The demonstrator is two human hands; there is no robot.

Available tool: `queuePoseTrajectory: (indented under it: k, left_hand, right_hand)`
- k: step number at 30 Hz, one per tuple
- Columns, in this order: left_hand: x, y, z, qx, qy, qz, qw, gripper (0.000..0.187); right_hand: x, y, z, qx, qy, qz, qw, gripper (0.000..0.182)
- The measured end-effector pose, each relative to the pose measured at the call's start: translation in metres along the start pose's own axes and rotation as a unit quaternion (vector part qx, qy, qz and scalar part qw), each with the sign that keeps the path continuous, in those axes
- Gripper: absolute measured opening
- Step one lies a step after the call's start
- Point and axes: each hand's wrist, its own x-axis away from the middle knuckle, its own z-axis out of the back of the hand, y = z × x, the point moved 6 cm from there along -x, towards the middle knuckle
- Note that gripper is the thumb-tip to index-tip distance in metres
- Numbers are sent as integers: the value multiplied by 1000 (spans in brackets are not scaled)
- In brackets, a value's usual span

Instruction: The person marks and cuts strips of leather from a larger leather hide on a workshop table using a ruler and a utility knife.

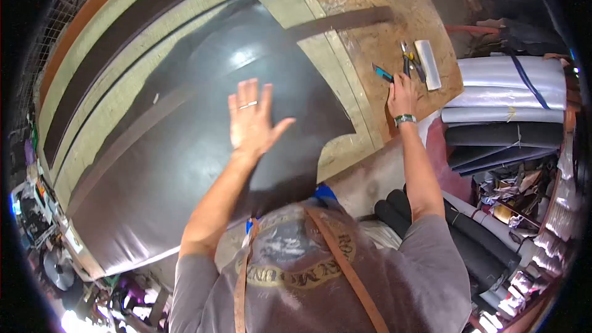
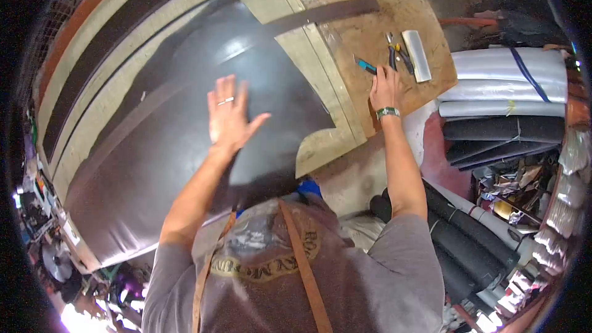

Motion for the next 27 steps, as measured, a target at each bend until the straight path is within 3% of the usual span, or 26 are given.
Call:
queuePoseTrajectory:
  k: [2,3,4,5,6,8,10,14,15,16,17,18,21,22,24,26,27]
  left_hand:
    - [-10,84,0,105,-54,-98,988,93]
    - [-15,123,5,158,-160,-181,957,89]
    - [4,151,-29,173,-63,-247,951,84]
    - [7,177,-36,254,-78,-309,913,79]
    - [14,192,-40,291,-15,-315,903,74]
    - [-3,181,-15,253,40,-297,920,66]
    - [-40,122,14,197,-1,-160,967,63]
    - [-52,-32,28,41,218,112,969,69]
    - [-52,-49,25,9,214,124,969,73]
    - [-49,-66,26,-31,212,144,966,78]
    - [-51,-76,25,-16,152,150,977,83]
    - [-46,-76,21,-52,168,137,975,89]
    - [-41,-84,17,1,132,196,972,97]
    - [-39,-84,20,24,126,209,970,98]
    - [-41,-85,19,33,113,204,972,99]
    - [-39,-84,16,23,124,204,971,99]
    - [-38,-85,17,25,121,209,970,98]
  right_hand:
    - [8,13,-9,9,-26,-11,1000,33]
    - [11,21,-14,3,-35,-11,999,34]
    - [8,24,-18,-6,-39,-6,999,34]
    - [7,26,-18,-27,-29,-5,999,27]
    - [5,31,-20,-43,-24,2,999,23]
    - [3,42,-30,-103,-58,-9,993,17]
    - [-3,57,-36,-183,-125,-48,974,16]
    - [-9,58,-32,-345,-238,-97,903,22]
    - [-4,62,-41,-460,-277,-162,828,21]
    - [-9,60,-28,-478,-276,-189,812,24]
    - [-15,43,-9,-505,-281,-205,790,30]
    - [-22,35,-7,-530,-299,-215,764,46]
    - [-32,49,-32,-556,-380,-246,697,32]
    - [-33,61,-44,-565,-379,-262,684,29]
    - [-46,53,-29,-620,-369,-347,600,25]
    - [-52,56,-37,-694,-312,-374,530,35]
    - [-58,48,-33,-693,-296,-381,536,34]
